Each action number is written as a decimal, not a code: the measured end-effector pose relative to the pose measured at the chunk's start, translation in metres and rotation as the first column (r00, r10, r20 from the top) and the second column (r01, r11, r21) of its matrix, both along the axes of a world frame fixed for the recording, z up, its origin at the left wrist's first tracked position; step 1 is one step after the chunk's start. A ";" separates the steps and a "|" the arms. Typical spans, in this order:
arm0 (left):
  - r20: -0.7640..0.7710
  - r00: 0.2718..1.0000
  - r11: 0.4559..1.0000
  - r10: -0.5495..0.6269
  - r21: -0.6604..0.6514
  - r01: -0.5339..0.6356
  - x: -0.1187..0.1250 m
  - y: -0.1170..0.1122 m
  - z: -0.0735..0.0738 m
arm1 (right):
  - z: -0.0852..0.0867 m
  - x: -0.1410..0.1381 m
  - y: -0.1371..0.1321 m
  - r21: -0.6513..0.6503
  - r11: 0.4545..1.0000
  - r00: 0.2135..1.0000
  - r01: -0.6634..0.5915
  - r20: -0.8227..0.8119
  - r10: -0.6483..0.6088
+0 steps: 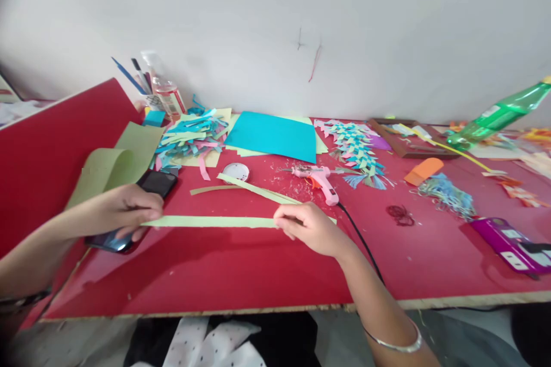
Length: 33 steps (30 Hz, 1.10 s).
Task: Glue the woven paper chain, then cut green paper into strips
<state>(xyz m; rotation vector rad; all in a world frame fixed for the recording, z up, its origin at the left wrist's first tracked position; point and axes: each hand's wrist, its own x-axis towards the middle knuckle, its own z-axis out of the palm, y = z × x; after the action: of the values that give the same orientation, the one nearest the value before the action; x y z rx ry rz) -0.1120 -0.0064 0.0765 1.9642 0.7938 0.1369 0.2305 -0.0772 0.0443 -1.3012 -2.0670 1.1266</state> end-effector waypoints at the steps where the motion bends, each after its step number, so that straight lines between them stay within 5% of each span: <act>1: 0.052 0.996 0.998 0.068 -0.006 -0.068 -0.007 0.002 0.000 | -0.004 0.003 0.000 -0.029 0.999 0.999 0.028 -0.043 -0.029; 4: 0.282 0.904 0.936 0.320 0.053 -0.348 -0.008 0.008 -0.005 | -0.013 -0.001 0.001 -0.113 0.986 0.969 0.123 -0.200 -0.143; 6: 0.327 0.861 0.879 0.389 0.150 -0.453 0.004 0.009 -0.012 | -0.017 -0.010 0.003 -0.173 0.971 0.931 0.163 -0.299 -0.210; 9: 0.242 0.929 0.925 0.279 0.191 -0.328 0.031 0.008 -0.024 | -0.019 -0.026 0.003 -0.293 0.950 0.893 0.105 -0.392 -0.220; 12: 0.365 0.913 0.973 0.182 0.064 -0.220 0.057 0.004 -0.028 | -0.020 -0.041 0.000 -0.424 0.905 0.893 -0.037 -0.420 -0.161; 18: 0.517 0.813 0.952 0.267 -0.008 -0.307 0.087 -0.001 -0.015 | -0.019 -0.058 -0.006 -0.537 0.820 0.934 -0.199 -0.357 -0.008; 21: 0.459 0.853 0.957 0.248 0.022 -0.290 0.096 0.000 -0.015 | -0.013 -0.056 -0.003 -0.449 0.868 0.949 -0.213 -0.308 0.073; 25: 0.420 0.887 0.966 0.194 0.075 -0.247 0.107 0.003 -0.018 | 0.006 -0.047 0.017 -0.090 0.995 0.956 0.054 -0.283 -0.077; 29: 0.422 0.890 0.961 0.171 0.128 -0.245 0.120 0.002 -0.016 | 0.032 -0.046 0.051 0.137 0.935 0.890 0.328 -0.377 -0.257; 33: 0.421 0.888 0.952 0.185 0.149 -0.269 0.129 0.005 -0.016 | 0.050 -0.054 0.080 0.115 0.962 0.856 0.247 -0.491 -0.161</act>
<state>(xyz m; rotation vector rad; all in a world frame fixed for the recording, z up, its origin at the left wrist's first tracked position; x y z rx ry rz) 0.0168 -0.0015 0.0605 1.9300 0.7522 0.7693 0.1761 0.0030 0.0938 -1.0028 -1.5808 1.0196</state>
